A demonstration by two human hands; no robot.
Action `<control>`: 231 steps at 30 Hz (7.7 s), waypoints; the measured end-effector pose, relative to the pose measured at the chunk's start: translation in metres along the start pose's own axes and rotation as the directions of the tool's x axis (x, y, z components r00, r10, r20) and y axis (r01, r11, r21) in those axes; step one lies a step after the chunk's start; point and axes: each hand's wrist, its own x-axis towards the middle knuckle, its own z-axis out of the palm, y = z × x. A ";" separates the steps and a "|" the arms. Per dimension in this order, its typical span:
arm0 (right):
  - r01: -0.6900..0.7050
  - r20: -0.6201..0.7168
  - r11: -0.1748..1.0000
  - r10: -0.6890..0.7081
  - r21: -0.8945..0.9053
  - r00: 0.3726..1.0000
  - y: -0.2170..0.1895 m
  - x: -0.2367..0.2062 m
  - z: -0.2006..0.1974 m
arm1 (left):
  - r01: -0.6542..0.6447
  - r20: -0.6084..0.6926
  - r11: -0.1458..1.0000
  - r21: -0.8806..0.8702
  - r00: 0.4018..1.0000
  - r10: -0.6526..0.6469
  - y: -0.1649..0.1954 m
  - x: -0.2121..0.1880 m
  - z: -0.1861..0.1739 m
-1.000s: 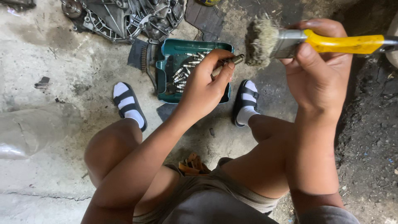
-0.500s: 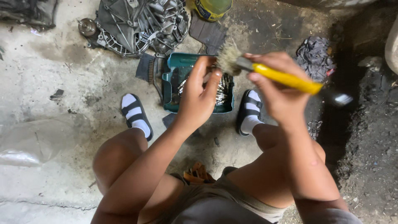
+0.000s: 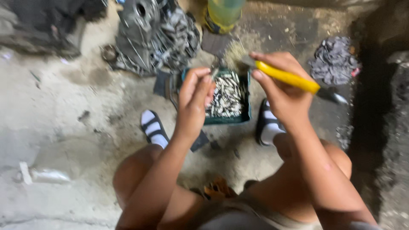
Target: The person sits on the floor and cleans multiple spark plugs one by one using a yellow-handled brush. They hold each spark plug in the left hand and scrub it with the brush in the right hand, then place it back into a green tray. The person also uses a small black tool to adjust or inspect the spark plug tip.
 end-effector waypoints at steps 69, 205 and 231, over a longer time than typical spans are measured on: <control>-0.100 -0.109 0.993 0.107 0.061 0.988 0.004 -0.007 -0.009 | 0.108 0.048 0.987 0.121 0.992 -0.115 0.003 0.003 0.010; 0.241 0.028 0.924 -0.244 -0.298 0.969 -0.002 -0.005 0.003 | -0.220 0.001 0.681 0.698 0.952 0.306 -0.006 -0.005 0.019; 0.255 -0.060 0.944 -0.273 -0.208 0.960 -0.015 -0.016 0.000 | -0.252 0.027 0.875 0.413 0.964 0.265 -0.009 -0.004 0.033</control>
